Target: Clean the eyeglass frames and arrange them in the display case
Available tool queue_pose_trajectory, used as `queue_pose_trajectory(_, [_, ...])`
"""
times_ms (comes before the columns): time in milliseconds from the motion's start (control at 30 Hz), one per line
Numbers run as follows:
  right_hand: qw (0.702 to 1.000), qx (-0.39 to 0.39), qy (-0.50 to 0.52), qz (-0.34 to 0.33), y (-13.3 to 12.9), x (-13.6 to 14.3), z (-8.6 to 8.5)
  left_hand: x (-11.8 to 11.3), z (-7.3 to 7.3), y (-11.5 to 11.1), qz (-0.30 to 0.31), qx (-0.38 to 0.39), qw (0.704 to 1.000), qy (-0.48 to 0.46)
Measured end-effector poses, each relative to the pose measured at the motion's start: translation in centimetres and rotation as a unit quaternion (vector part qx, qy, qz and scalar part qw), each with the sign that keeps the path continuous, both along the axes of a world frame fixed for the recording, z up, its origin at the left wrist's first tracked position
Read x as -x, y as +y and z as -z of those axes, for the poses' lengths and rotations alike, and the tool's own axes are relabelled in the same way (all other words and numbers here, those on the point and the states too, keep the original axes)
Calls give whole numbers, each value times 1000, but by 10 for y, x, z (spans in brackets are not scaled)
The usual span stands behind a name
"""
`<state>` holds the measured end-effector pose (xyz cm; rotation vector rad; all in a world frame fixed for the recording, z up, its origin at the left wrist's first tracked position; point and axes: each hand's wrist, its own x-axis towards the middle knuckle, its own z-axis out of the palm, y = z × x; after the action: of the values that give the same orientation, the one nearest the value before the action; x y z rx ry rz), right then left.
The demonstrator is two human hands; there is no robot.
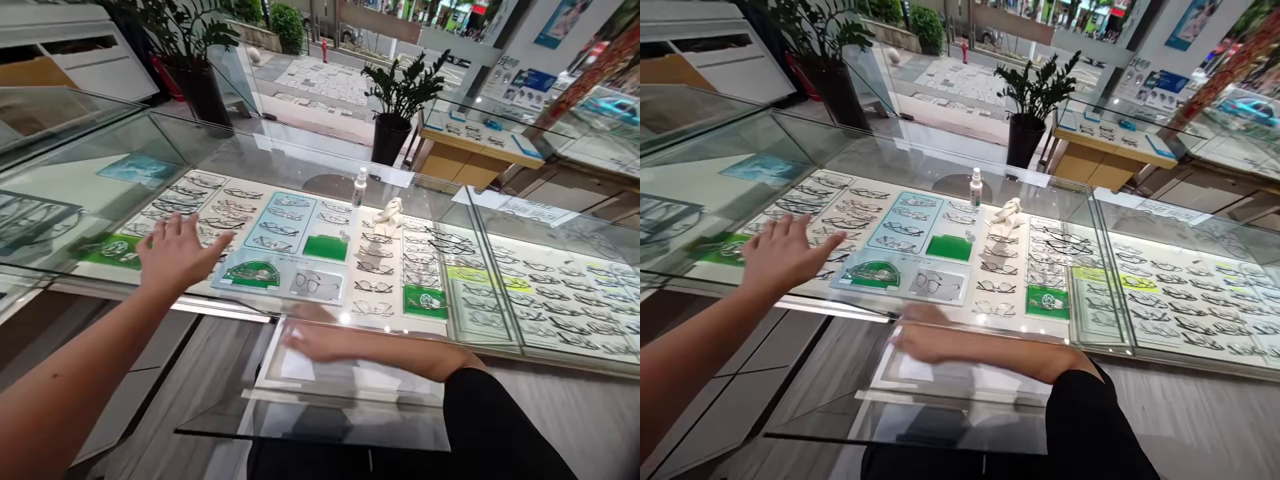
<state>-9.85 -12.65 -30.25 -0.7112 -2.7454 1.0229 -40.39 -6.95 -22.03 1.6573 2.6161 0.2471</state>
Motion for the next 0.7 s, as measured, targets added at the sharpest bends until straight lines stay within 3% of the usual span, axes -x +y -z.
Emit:
queue_pose_trajectory(67, [993,50,30,-103,-43,-30,-34,-2,-2,1,-1,-4,1000,4])
queue_pose_trajectory(133, [988,72,37,-135,-64,-66,-77,-5,-5,2,-3,-2,1000,7])
queue_pose_trajectory(167, [989,68,48,-120,-65,-87,-100,-6,-6,3,-5,0,1000,8])
queue_pose_trajectory(233, [998,17,62,-4,-49,-130,-141,-8,-7,4,-7,2,1000,14])
queue_pose_trajectory(267, [995,-33,47,86,-34,-152,-157,-8,-7,4,-7,2,1000,18])
queue_pose_trajectory(333, [957,-148,-16,251,4,-196,-175,-9,-8,5,-5,-1,1000,25])
queue_pose_trajectory(400, [907,-227,-115,336,46,-234,-176,-9,-7,5,-6,-5,1000,29])
queue_pose_trajectory(467, [869,-254,-215,366,80,-261,-165,-8,-7,5,-8,-3,1000,30])
queue_pose_trajectory(567, [848,-240,-284,378,111,-280,-144,-7,-7,4,-11,-2,1000,30])
queue_pose_trajectory(700, [842,-218,-304,390,126,-280,-130,-6,-5,3,-8,-3,1000,28])
